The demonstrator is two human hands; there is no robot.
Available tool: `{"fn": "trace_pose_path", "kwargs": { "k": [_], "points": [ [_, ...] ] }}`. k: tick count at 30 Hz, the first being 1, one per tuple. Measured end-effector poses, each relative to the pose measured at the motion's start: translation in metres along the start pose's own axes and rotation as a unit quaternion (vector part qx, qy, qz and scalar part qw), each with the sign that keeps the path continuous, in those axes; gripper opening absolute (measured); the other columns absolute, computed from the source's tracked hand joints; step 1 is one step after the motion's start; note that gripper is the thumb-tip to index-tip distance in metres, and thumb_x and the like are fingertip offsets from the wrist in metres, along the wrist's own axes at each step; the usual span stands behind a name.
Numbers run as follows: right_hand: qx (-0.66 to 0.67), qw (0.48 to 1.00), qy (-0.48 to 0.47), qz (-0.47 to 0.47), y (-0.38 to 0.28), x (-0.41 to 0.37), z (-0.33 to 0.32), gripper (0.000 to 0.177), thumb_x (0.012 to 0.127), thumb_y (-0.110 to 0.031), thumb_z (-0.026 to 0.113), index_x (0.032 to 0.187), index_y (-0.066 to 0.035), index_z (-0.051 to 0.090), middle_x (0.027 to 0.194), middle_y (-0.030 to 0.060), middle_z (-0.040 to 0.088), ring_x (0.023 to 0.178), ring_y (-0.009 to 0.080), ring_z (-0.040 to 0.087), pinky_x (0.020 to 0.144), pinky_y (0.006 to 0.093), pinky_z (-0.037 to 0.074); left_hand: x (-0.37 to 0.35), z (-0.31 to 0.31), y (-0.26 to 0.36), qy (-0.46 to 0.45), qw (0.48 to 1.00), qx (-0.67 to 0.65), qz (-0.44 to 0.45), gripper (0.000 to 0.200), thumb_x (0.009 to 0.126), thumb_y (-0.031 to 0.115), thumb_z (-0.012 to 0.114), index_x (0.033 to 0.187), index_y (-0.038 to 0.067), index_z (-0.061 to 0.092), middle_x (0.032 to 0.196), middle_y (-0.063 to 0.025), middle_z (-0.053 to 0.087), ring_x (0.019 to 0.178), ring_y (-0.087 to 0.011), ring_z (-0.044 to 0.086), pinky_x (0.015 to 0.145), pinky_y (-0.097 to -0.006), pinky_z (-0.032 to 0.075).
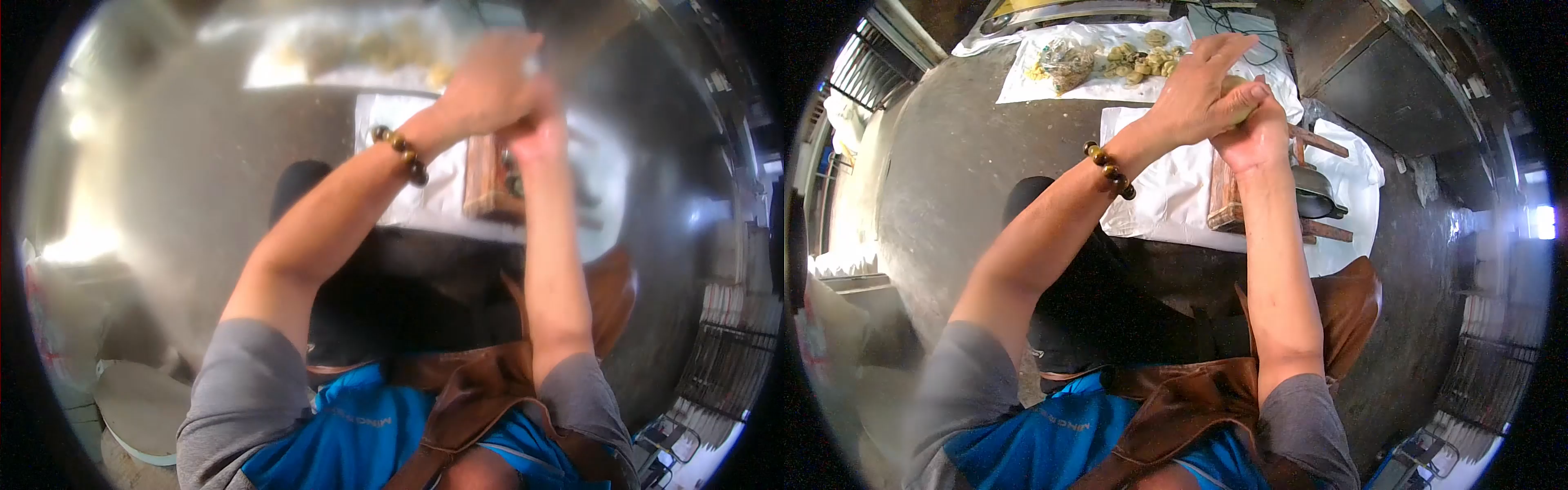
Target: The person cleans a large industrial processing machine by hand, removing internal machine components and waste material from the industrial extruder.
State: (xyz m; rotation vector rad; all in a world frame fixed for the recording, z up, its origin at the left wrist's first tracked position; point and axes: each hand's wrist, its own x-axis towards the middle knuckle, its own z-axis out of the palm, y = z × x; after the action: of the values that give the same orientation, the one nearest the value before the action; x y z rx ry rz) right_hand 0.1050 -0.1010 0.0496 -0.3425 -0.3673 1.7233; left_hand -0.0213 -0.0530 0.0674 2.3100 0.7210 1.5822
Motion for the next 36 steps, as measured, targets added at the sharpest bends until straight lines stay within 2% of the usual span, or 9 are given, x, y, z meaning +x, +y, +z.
{"fn": "trace_pose_path", "kwargs": {
  "k": [4, 5, 9, 16, 21, 24, 28, 32, 36],
  "points": [
    [-0.071, 0.995, 0.055, -0.033, -0.002, -0.006, 0.04, 0.05, 0.107, -0.043, 0.033, 0.129, -0.002, 0.053, 0.124, 0.0131, 0.063, 0.116, 0.0279, 0.061, 0.103, 0.0445, 0.049, 0.008, -0.02, 0.015, 0.051, 0.976, 0.101, 0.188, 0.063, 0.089, 0.054, 0.063, 0.133, 0.01, 0.058, 0.126, -0.0185, 0.06, 0.117, -0.0395, 0.055, 0.097, -0.0463, 0.048],
    [-0.129, 0.971, 0.147, -0.135, 0.006, -0.015, 0.059, 0.053, 0.107, -0.044, 0.034, 0.129, 0.0, 0.053, 0.123, 0.0132, 0.063, 0.115, 0.0272, 0.061, 0.102, 0.043, 0.049, 0.007, -0.023, 0.017, 0.053, 0.975, 0.106, 0.189, 0.063, 0.089, 0.054, 0.063, 0.133, 0.01, 0.058, 0.126, -0.0185, 0.06, 0.117, -0.0395, 0.055, 0.097, -0.0463, 0.048],
    [-0.078, 0.995, 0.048, -0.026, -0.002, -0.02, 0.048, 0.066, 0.104, -0.058, 0.035, 0.128, 0.001, 0.052, 0.122, 0.0129, 0.064, 0.115, 0.0262, 0.062, 0.102, 0.0415, 0.05, 0.015, -0.032, 0.018, -0.036, 0.987, 0.096, 0.126, 0.038, 0.087, 0.038, 0.07, 0.113, 0.009, 0.072, 0.101, -0.0087, 0.071, 0.096, -0.0291, 0.067, 0.078, -0.0365, 0.056],
    [-0.069, 0.995, 0.071, 0.02, 0.008, -0.011, 0.047, 0.069, 0.102, -0.059, 0.04, 0.13, 0.003, 0.051, 0.126, 0.0157, 0.062, 0.118, 0.0303, 0.06, 0.105, 0.0475, 0.046, 0.007, -0.015, -0.001, 0.028, 0.914, -0.283, -0.288, 0.036, 0.093, 0.032, 0.067, 0.108, -0.001, 0.071, 0.096, -0.017, 0.072, 0.088, -0.0321, 0.07, 0.078, -0.0353, 0.055],
    [-0.104, 0.981, 0.14, -0.081, -0.004, -0.004, 0.042, 0.058, 0.103, -0.051, 0.044, 0.127, 0.002, 0.055, 0.125, 0.0155, 0.063, 0.117, 0.0313, 0.06, 0.102, 0.0482, 0.048, 0.003, -0.014, 0.002, -0.042, 0.995, 0.052, 0.069, 0.049, 0.095, 0.042, 0.062, 0.122, 0.002, 0.065, 0.124, -0.0197, 0.064, 0.114, -0.0365, 0.061, 0.094, -0.0445, 0.05],
    [0.057, 0.982, -0.159, 0.089, -0.027, 0.006, -0.011, 0.042, 0.103, -0.035, 0.05, 0.12, 0.002, 0.06, 0.123, 0.016, 0.064, 0.112, 0.0296, 0.063, 0.099, 0.0469, 0.051, 0.01, -0.025, 0.011, -0.035, 0.996, 0.082, -0.004, 0.047, 0.094, 0.04, 0.063, 0.124, 0.003, 0.064, 0.123, -0.0196, 0.064, 0.116, -0.0374, 0.058, 0.094, -0.0456, 0.05],
    [-0.06, 0.997, -0.058, 0.006, -0.022, -0.001, 0.023, 0.034, 0.103, -0.024, 0.053, 0.122, 0.004, 0.058, 0.122, 0.0155, 0.064, 0.11, 0.0284, 0.065, 0.098, 0.0462, 0.053, 0.015, -0.035, -0.003, -0.01, 0.999, 0.035, 0.035, 0.045, 0.095, 0.035, 0.065, 0.124, 0.001, 0.061, 0.121, -0.0218, 0.062, 0.113, -0.0388, 0.059, 0.093, -0.048, 0.052],
    [-0.1, 0.994, -0.036, -0.008, -0.029, 0.0, 0.018, 0.025, 0.1, -0.011, 0.056, 0.122, 0.003, 0.058, 0.121, 0.0138, 0.064, 0.104, 0.0236, 0.067, 0.09, 0.0378, 0.058, 0.013, -0.044, 0.009, -0.119, 0.991, -0.031, 0.044, 0.076, 0.09, 0.062, 0.061, 0.137, 0.002, 0.048, 0.131, -0.0227, 0.051, 0.111, -0.0411, 0.058, 0.09, -0.0475, 0.051],
    [-0.058, 0.976, -0.196, 0.08, -0.037, 0.019, -0.003, 0.027, 0.101, -0.015, 0.058, 0.118, 0.005, 0.058, 0.118, 0.0155, 0.065, 0.1, 0.023, 0.069, 0.09, 0.036, 0.059, 0.01, -0.04, 0.0, -0.053, 0.996, -0.01, 0.07, 0.065, 0.089, 0.052, 0.067, 0.127, 0.0, 0.054, 0.124, -0.0238, 0.055, 0.11, -0.0418, 0.059, 0.09, -0.0462, 0.052]
  ]
}}
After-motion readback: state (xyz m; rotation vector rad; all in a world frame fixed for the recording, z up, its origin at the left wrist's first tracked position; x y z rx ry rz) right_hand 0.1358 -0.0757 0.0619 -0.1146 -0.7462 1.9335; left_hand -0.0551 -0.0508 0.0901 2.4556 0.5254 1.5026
